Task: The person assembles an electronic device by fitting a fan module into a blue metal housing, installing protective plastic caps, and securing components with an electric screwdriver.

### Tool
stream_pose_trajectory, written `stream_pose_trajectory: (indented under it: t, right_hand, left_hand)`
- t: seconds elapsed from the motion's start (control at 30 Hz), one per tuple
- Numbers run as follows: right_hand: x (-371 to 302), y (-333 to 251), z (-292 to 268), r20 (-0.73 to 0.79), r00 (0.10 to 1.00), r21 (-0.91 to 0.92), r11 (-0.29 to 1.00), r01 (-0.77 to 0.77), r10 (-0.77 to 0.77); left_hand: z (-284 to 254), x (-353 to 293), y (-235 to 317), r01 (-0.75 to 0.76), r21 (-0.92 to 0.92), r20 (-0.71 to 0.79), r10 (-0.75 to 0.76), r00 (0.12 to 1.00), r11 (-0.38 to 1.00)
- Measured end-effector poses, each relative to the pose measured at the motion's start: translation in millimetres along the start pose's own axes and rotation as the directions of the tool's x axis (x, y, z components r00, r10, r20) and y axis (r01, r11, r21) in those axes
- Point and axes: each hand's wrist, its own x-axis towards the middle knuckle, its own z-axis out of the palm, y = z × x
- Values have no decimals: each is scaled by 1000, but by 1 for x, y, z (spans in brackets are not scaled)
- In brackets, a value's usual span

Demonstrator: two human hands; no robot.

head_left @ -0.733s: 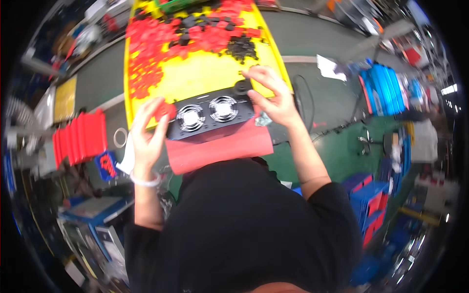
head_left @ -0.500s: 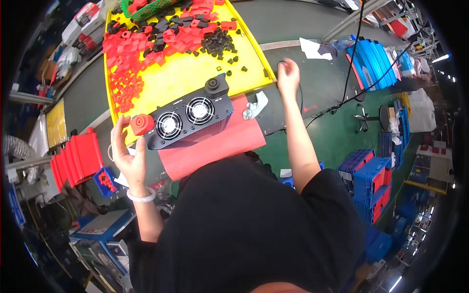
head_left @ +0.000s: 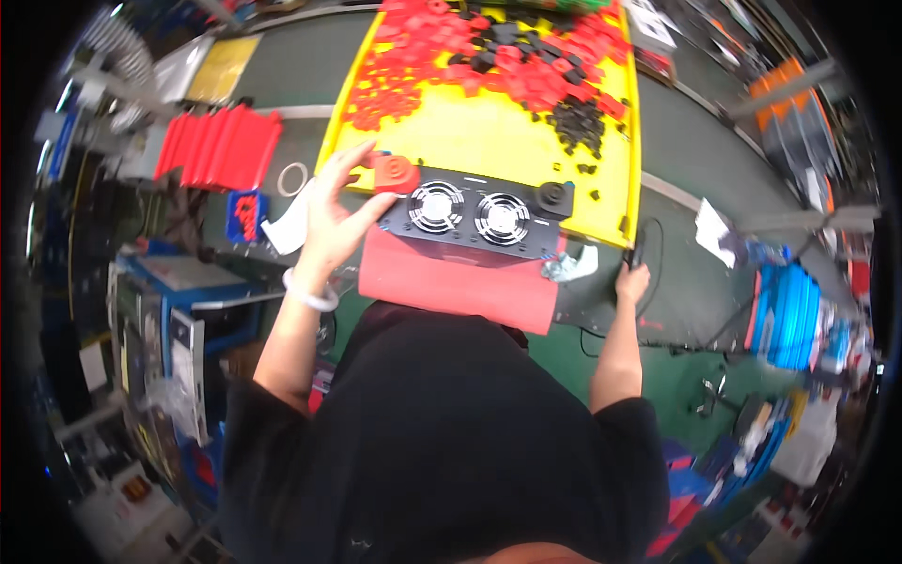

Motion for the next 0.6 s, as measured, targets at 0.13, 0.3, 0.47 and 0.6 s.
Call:
stream_pose_trajectory:
  t: [0.13, 0.3, 0.47, 0.6]
  right_hand:
    - [-2, 22, 5, -171, 975, 210, 962, 176, -141]
    - [-12, 20, -46, 79, 975, 950, 281, -136, 207]
    - [-66, -63, -185, 5, 997, 856, -515, -41, -71]
    - [-101, -102, -240, -173, 951, 676, -733, -76, -257]
  left_hand:
    - [-2, 10, 6, -34, 25, 59, 32, 998, 999]
    - [-5, 15, -10, -75, -81, 89, 82, 993, 994]
    - [-11, 27, -23, -204, -114, 155, 221, 963, 972]
    - [-3, 30, -29, -213, -215, 194, 256, 947, 953]
